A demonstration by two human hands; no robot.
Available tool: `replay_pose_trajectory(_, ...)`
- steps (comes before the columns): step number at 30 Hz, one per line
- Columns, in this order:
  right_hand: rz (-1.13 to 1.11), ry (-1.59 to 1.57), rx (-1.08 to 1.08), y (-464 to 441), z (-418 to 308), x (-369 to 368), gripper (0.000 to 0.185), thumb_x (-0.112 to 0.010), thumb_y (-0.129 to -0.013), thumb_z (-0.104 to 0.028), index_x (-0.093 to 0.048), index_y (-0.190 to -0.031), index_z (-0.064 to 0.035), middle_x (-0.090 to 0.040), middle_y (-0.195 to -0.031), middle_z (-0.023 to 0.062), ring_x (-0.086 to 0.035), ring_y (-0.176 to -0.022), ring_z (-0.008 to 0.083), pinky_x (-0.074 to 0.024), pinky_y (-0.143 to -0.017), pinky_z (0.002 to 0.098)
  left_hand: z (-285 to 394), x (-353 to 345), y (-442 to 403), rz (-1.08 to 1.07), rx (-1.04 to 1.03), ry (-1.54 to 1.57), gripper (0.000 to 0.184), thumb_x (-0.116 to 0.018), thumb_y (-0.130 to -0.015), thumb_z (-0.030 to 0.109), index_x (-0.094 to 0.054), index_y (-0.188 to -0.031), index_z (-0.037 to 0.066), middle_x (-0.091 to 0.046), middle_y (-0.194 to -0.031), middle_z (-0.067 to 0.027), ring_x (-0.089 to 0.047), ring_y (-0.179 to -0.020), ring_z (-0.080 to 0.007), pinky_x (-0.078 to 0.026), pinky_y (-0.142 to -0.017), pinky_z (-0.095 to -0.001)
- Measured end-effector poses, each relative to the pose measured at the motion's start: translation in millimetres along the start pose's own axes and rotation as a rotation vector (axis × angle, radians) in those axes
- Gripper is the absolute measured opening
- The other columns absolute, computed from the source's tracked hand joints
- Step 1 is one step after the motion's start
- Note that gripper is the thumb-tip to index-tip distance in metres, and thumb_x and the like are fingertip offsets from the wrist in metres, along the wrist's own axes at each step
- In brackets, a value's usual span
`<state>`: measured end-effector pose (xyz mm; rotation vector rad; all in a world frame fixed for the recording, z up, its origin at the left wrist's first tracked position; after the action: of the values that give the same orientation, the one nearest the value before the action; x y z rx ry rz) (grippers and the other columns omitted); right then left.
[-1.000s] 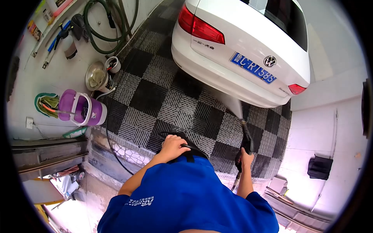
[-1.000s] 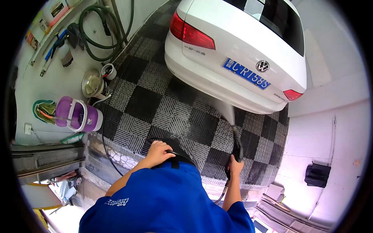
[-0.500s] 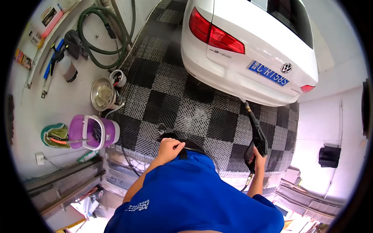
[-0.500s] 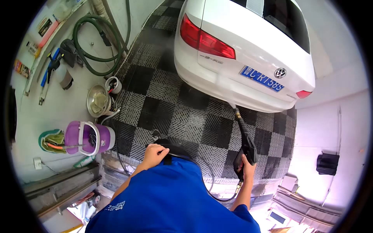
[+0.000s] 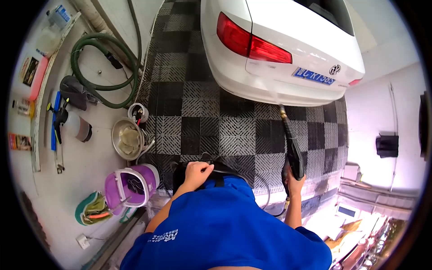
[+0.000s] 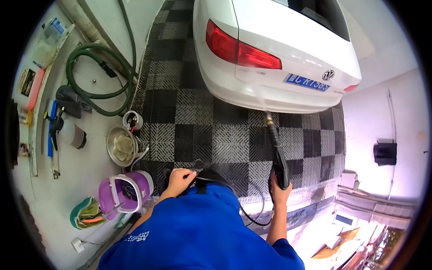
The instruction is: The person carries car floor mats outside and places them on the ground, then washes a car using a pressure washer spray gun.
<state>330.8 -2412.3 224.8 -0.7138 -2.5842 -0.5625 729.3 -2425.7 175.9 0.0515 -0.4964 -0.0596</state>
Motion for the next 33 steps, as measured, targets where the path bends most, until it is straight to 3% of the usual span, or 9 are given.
replay_pose_trajectory(5, -0.069, -0.063, -0.006, 61, -18, -41, 0.021, -0.074, -0.079, -0.015, -0.061, -0.071, -0.0007, -0.053, -0.054, 0.0004, -0.047, -0.043, 0.0076, -0.0355, -0.041, 0.0249, -34, 53, -12, -0.131, 0.002, 0.082, 0.026, -0.067, -0.082, 0.026, -0.068, -0.072, 0.002, -0.061, -0.060, -0.0122, -0.058, -0.053, -0.0283, -0.044, -0.054, -0.0375)
replay_pose_trajectory(9, 0.302, 0.020, 0.038, 124, -34, -71, 0.024, -0.073, -0.082, -0.019, -0.062, -0.070, -0.0013, -0.051, -0.052, -0.0015, -0.044, -0.043, 0.0056, -0.0330, -0.041, 0.0253, -51, 116, -16, -0.272, 0.053, 0.085, 0.025, -0.065, -0.083, 0.025, -0.068, -0.076, 0.001, -0.062, -0.066, -0.0147, -0.060, -0.059, -0.0289, -0.045, -0.057, -0.0373)
replay_pose_trajectory(11, 0.348, -0.110, 0.018, 161, -53, -94, 0.022, -0.072, -0.083, -0.019, -0.062, -0.072, -0.0021, -0.051, -0.052, -0.0021, -0.045, -0.044, 0.0045, -0.0331, -0.041, 0.0235, -70, 151, -17, -0.153, -0.042, 0.080, 0.026, -0.065, -0.083, 0.024, -0.066, -0.074, 0.000, -0.061, -0.064, -0.0146, -0.059, -0.057, -0.0291, -0.045, -0.056, -0.0372)
replay_pose_trajectory(13, 0.386, -0.173, 0.095, 195, -81, -119, 0.018, -0.071, -0.083, -0.015, -0.063, -0.076, -0.0009, -0.053, -0.055, -0.0017, -0.045, -0.043, 0.0044, -0.0335, -0.041, 0.0225, -82, 187, -20, -0.176, 0.033, 0.087, 0.028, -0.063, -0.084, 0.022, -0.062, -0.070, -0.002, -0.058, -0.061, -0.0147, -0.058, -0.056, -0.0298, -0.042, -0.054, -0.0381)
replay_pose_trajectory(18, 0.177, 0.069, 0.091, 231, -92, -155, 0.018, -0.074, -0.077, -0.010, -0.065, -0.087, 0.0021, -0.062, -0.072, 0.0006, -0.053, -0.068, 0.0072, -0.0450, -0.064, 0.0247, -94, 228, -18, -0.193, -0.104, 0.070, 0.027, -0.062, -0.085, 0.023, -0.063, -0.071, -0.001, -0.058, -0.061, -0.0139, -0.058, -0.059, -0.0313, -0.043, -0.059, -0.0400)
replay_pose_trajectory(23, 0.350, 0.168, 0.236, 234, -116, -180, 0.023, -0.073, -0.079, -0.016, -0.065, -0.091, 0.0020, -0.065, -0.071, 0.0076, -0.055, -0.066, 0.0105, -0.0464, -0.064, 0.0284, -101, 244, -18, -0.197, -0.120, 0.044, 0.026, -0.063, -0.084, 0.022, -0.064, -0.071, 0.000, -0.059, -0.062, -0.0138, -0.058, -0.060, -0.0317, -0.044, -0.060, -0.0405)
replay_pose_trajectory(25, 0.321, 0.270, 0.137, 231, -106, -191, 0.025, -0.074, -0.079, -0.021, -0.065, -0.087, 0.0007, -0.061, -0.066, 0.0089, -0.055, -0.063, 0.0118, -0.0456, -0.061, 0.0310, -108, 253, -22, -0.218, -0.059, 0.055, 0.025, -0.065, -0.083, 0.021, -0.063, -0.069, 0.000, -0.059, -0.061, -0.0137, -0.058, -0.059, -0.0316, -0.043, -0.060, -0.0407)
replay_pose_trajectory(30, 0.096, 0.293, 0.203, 224, -113, -222, 0.024, -0.074, -0.075, -0.026, -0.064, -0.084, -0.0063, -0.062, -0.069, 0.0142, -0.061, -0.061, 0.0316, -0.0470, -0.060, 0.0366, -104, 247, -36, -0.245, -0.050, 0.033, 0.024, -0.064, -0.083, 0.021, -0.064, -0.073, -0.001, -0.058, -0.060, -0.0138, -0.057, -0.055, -0.0288, -0.042, -0.054, -0.0378)
replay_pose_trajectory(33, -0.017, 0.314, 0.220, 211, -106, -235, 0.025, -0.075, -0.074, -0.026, -0.063, -0.082, -0.0060, -0.062, -0.069, 0.0148, -0.060, -0.061, 0.0318, -0.0469, -0.061, 0.0365, -98, 241, -50, -0.299, -0.042, -0.006, 0.024, -0.065, -0.083, 0.023, -0.066, -0.076, 0.000, -0.059, -0.061, -0.0133, -0.057, -0.055, -0.0279, -0.043, -0.054, -0.0371)
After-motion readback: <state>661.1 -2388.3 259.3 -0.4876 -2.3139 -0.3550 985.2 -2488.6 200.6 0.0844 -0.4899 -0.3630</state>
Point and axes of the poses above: each hand's wrist, its own y-axis away from the middle knuckle, its own x-axis out of the back of the hand, z = x × y, the point moved 5 cm from there along -y, towards the middle knuckle
